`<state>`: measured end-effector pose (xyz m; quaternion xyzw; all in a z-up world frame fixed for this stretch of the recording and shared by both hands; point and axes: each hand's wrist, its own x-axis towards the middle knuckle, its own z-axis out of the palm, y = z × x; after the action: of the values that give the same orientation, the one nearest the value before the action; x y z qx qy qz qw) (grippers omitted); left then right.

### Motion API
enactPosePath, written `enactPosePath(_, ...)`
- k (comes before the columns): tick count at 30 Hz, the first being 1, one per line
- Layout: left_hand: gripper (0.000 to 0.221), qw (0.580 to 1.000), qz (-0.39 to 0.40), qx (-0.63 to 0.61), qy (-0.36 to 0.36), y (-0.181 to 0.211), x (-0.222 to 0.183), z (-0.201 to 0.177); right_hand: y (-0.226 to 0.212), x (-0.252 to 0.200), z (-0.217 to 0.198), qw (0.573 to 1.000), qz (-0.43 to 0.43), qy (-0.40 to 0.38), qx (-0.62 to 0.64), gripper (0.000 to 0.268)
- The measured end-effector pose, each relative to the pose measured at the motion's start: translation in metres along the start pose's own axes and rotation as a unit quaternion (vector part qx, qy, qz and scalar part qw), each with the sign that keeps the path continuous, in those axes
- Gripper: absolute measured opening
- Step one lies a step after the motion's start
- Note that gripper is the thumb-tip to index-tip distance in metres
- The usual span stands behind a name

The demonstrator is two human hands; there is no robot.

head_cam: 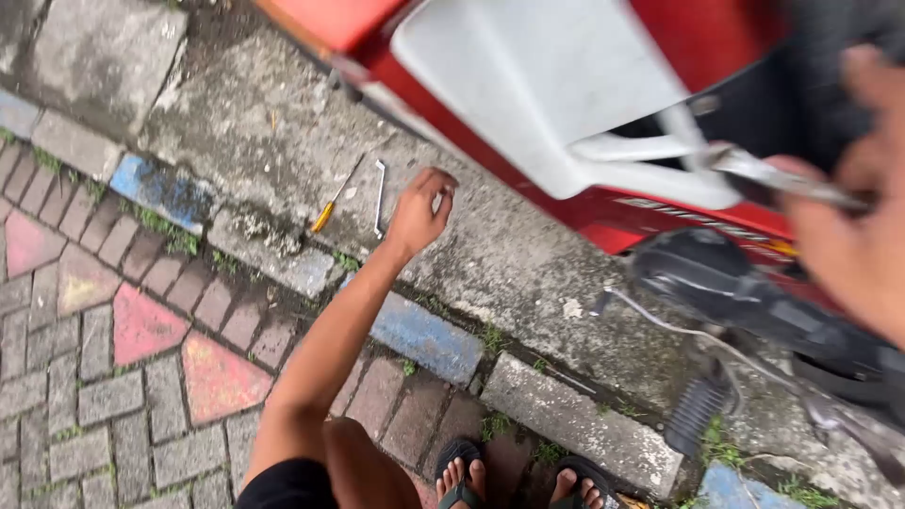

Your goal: Removing fasteners from a motorcycle side panel using a wrench and a screwdriver.

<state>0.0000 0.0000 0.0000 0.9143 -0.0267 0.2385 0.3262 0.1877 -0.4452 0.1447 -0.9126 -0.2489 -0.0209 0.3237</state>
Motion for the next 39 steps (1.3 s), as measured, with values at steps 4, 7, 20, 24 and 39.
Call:
enactPosePath(4,0.018,0.98,0.141,0.006,-0.139,0.173,0.054,-0.056,-0.122,-0.026,-0.12,0.987,-0.091,-0.025,-0.128,0.06)
enactPosePath(7,0.017,0.934,0.327,0.037,-0.139,0.288,0.097,-0.091,-0.125,-0.051,-0.149,0.992,-0.119,0.029,0.044,0.012)
enactPosePath(20,0.019,0.941,0.333,0.048,-0.025,0.401,0.198,-0.038,-0.056,-0.165,-0.053,0.979,-0.086,0.168,0.083,0.022)
enactPosePath(24,0.062,0.943,0.277,0.076,-0.166,0.38,0.154,0.007,-0.011,-0.186,0.004,0.985,-0.053,0.148,0.075,0.019)
enactPosePath(39,0.112,0.83,0.308,0.462,-0.05,0.353,0.153,0.046,0.002,-0.175,0.033,0.964,-0.044,0.242,-0.102,0.023)
